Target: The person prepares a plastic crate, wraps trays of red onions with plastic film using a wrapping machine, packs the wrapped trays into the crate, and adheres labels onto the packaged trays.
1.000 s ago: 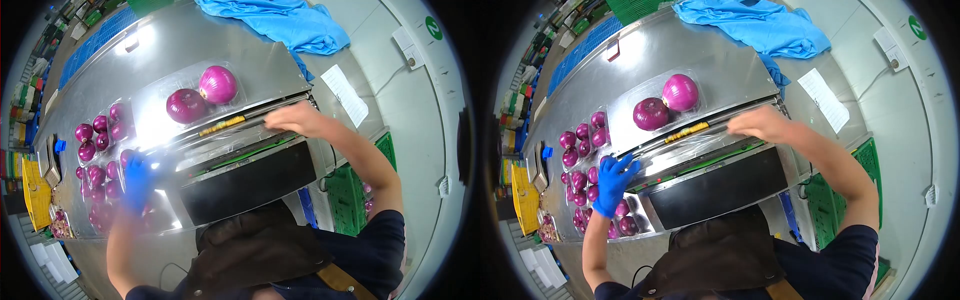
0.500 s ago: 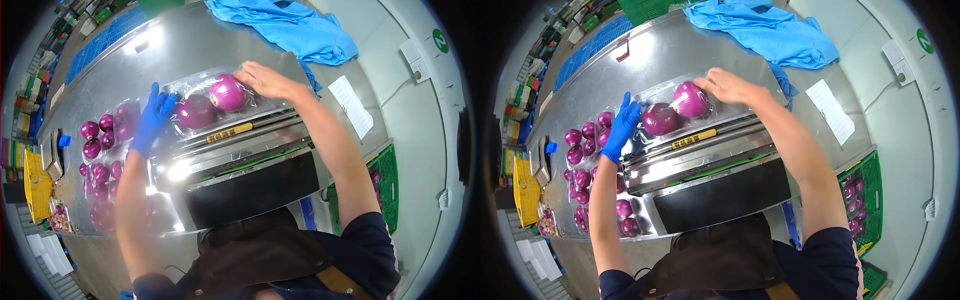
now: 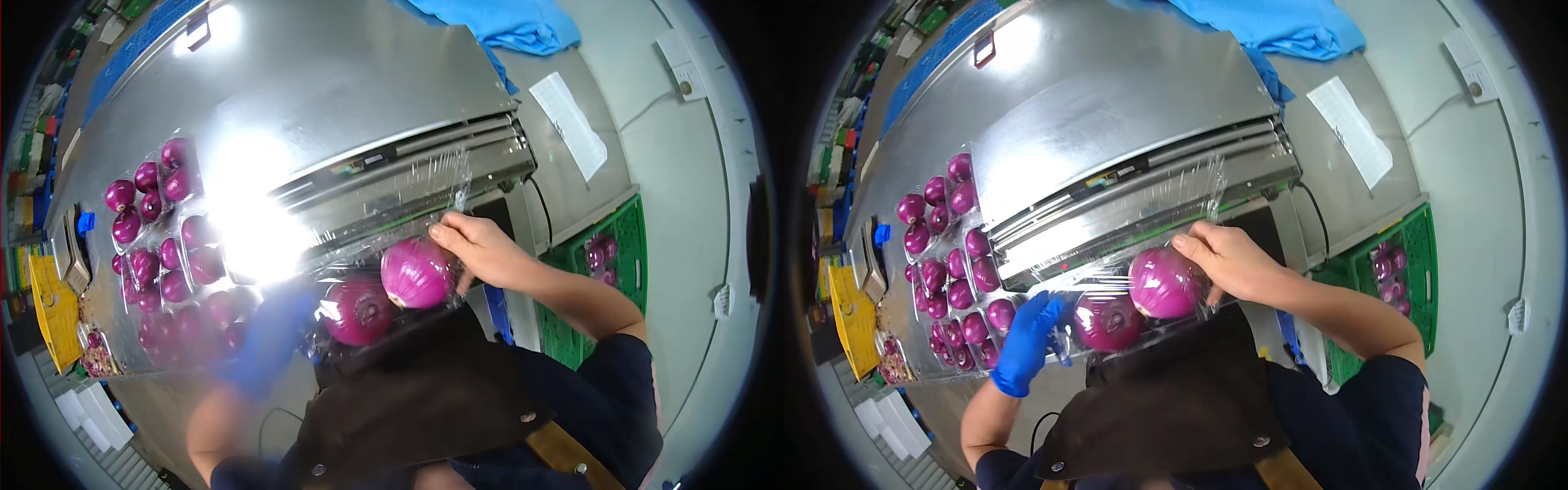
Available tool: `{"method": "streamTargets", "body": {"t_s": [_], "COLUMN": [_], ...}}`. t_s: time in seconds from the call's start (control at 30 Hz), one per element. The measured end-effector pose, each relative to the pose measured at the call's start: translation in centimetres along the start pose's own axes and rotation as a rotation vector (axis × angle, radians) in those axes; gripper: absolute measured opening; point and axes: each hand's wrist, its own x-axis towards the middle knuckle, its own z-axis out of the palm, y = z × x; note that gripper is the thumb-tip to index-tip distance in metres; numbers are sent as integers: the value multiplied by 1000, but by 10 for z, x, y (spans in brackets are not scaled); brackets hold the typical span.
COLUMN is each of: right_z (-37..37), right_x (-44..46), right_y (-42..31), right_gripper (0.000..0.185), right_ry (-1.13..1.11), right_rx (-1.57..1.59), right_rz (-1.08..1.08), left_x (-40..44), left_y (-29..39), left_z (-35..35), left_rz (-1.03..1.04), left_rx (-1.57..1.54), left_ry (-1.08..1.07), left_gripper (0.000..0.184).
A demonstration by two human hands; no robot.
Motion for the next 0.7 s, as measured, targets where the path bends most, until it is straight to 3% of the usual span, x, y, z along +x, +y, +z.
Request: {"method": "streamTargets", "body": {"t_s": [0.07,0.1,0.2,0.23,0.27,0.33,0.37,0.47,0.57,0.6,0.63,0.67,0.7], "right_z": [17,22,28,27,21,4,-4,-26,-19,-8,5,20,36], "right_x": [4,11,8,15,15,4,-3,-30,-51,-55,-56,-56,-53], "right_y": [32,53,52,63,67,62,63,68,128,141,160,181,196], "right_gripper": [37,30,28,33,40,46,47,44,41,38,34,31,30], "right_ry": [177,369,487,632,636,662,607,429,253,252,271,292,255], "right_rx": [-62,-256,-80,-161,-88,-329,-271,-267,-261,-211,-162,-115,-86], "right_rz": [-141,-379,-290,-385,-289,-213,-153,-6,156,316,278,240,272], "left_x": [11,29,30,52,51,45,34,-2,-17,-16,-13,-6,-11], "left_y": [-29,-57,-63,-110,-113,-113,-94,-77,-137,-164,-193,-224,-207], "left_z": [15,16,28,9,-6,-19,-6,-22,-30,-28,-19,-9,14], "left_rz": [-21,400,406,427,346,176,232,-204,-195,-160,-125,-97,-277], "left_rx": [-35,174,200,85,63,17,-20,-88,222,287,316,277,60], "left_ry": [97,177,453,533,496,423,457,219,80,45,21,-1,19], "left_gripper": [29,26,28,38,41,48,56,46,32,27,23,18,16]}}
